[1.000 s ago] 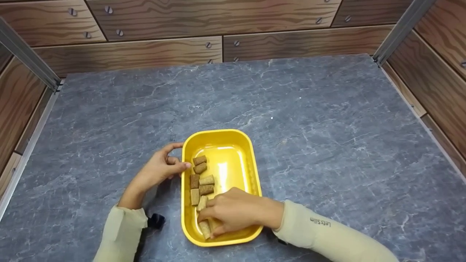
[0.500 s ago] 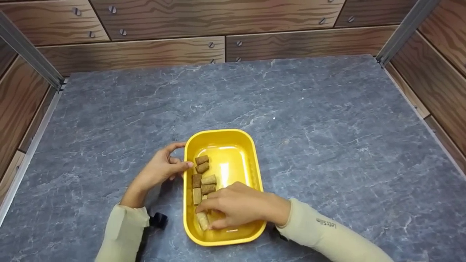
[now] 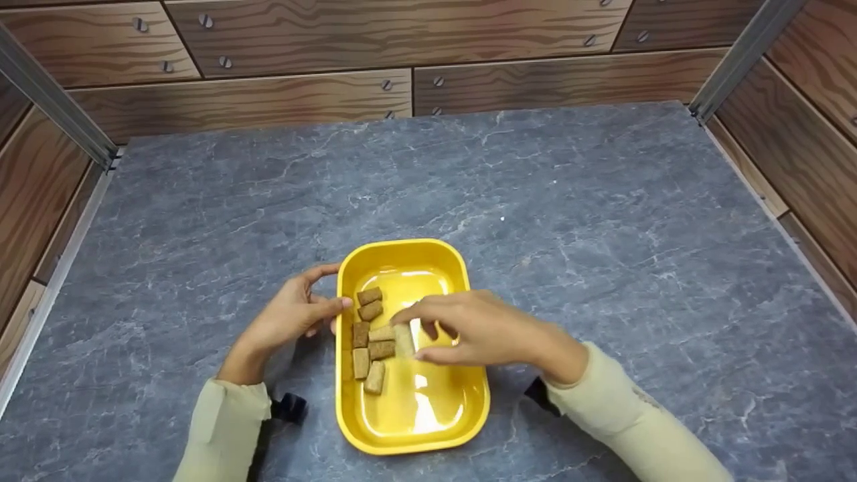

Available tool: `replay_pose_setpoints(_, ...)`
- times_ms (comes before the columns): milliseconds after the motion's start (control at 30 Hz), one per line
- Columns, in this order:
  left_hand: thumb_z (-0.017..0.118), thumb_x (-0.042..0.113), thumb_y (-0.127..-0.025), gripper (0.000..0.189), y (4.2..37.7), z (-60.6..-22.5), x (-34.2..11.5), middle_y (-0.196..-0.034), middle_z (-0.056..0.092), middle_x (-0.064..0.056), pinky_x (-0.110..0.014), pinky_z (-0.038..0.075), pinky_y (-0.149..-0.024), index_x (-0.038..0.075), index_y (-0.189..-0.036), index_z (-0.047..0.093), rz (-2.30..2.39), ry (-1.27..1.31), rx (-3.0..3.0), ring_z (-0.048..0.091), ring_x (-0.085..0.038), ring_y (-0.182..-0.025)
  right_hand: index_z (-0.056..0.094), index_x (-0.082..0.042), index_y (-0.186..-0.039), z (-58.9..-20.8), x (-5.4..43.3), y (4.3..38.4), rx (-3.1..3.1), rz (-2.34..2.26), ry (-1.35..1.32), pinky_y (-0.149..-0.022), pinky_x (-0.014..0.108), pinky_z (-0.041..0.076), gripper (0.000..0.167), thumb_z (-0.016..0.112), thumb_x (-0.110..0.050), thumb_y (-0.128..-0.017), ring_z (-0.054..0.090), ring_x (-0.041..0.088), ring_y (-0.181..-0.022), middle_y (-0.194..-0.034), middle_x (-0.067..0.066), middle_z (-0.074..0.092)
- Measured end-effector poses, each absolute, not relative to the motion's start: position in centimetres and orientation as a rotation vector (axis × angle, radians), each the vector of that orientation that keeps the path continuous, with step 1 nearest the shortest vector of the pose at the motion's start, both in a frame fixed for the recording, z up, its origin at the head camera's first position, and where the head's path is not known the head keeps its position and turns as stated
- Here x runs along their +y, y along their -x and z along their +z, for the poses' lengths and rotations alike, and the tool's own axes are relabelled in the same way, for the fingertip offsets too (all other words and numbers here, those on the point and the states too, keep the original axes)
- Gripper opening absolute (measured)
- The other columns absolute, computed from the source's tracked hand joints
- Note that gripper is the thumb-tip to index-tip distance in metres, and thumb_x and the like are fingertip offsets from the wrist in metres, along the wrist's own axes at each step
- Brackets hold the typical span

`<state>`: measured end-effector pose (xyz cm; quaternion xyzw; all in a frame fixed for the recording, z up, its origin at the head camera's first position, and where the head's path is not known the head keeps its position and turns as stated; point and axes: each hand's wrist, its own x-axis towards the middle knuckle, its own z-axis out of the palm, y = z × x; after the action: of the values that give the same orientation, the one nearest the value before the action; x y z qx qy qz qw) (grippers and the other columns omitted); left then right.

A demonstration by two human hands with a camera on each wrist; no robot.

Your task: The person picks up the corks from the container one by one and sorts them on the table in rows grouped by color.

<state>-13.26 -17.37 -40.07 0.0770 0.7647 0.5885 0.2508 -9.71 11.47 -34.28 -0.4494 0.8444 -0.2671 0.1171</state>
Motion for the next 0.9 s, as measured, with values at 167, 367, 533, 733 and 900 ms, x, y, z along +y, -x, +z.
replay_pose_setpoints(167, 0.066, 0.020, -0.092, 0.065, 13.2, -40.1, -17.4, -0.059, 0.062, 0.000, -0.021, 0.036, -0.043, 0.006, -0.146, 0.033, 1.597, -0.214, 2.084, 0.040, -0.008, -0.040, 0.058, -0.016, -0.131, -33.8, 13.1, 10.3, 2.534, -0.867, 1.302, -0.061, 0.018, 0.047, 0.043, 0.066, -0.027, -0.091, 0.055, 0.013, -0.068, -0.087, 0.000, 0.063)
replay_pose_setpoints(367, 0.066, 0.022, -0.092, 0.067, 13.2, -40.2, -17.5, -0.061, 0.062, -0.001, -0.021, 0.038, -0.044, 0.006, -0.147, 0.031, 1.587, -0.230, 2.075, 0.041, -0.009, -0.041, 0.058, -0.013, -0.130, -34.0, 14.9, 11.2, 2.579, -0.940, 1.228, -0.060, 0.024, 0.050, 0.042, 0.068, -0.023, -0.090, 0.054, 0.012, -0.066, -0.085, 0.003, 0.064)
replay_pose_setpoints(533, 0.066, 0.023, -0.093, 0.068, 13.2, -40.3, -17.8, -0.062, 0.063, -0.001, -0.022, 0.039, -0.045, 0.006, -0.148, 0.030, 1.588, -0.249, 2.063, 0.042, -0.010, -0.042, 0.058, -0.009, -0.130, -34.7, 16.8, 12.0, 2.600, -1.012, 1.141, -0.060, 0.025, 0.050, 0.043, 0.068, -0.020, -0.089, 0.051, 0.006, -0.068, -0.085, 0.002, 0.063)
replay_pose_setpoints(733, 0.066, 0.022, -0.092, 0.069, 13.3, -40.2, -17.9, -0.063, 0.063, 0.000, -0.021, 0.039, -0.045, 0.005, -0.148, 0.029, 1.595, -0.250, 2.049, 0.044, -0.009, -0.043, 0.057, -0.010, -0.131, -35.2, 19.2, 13.1, 2.632, -1.039, 1.022, -0.060, 0.022, 0.047, 0.043, 0.068, -0.019, -0.090, 0.050, 0.006, -0.067, -0.083, 0.001, 0.062)
replay_pose_setpoints(900, 0.066, 0.020, -0.092, 0.069, 13.3, -40.3, -17.9, -0.063, 0.064, 0.000, -0.021, 0.039, -0.045, 0.004, -0.148, 0.028, 1.597, -0.265, 2.044, 0.044, -0.009, -0.043, 0.057, -0.011, -0.131, -35.6, 20.8, 13.6, 2.677, -1.014, 0.882, -0.060, 0.021, 0.045, 0.043, 0.069, -0.018, -0.090, 0.049, 0.007, -0.066, -0.082, -0.001, 0.061)
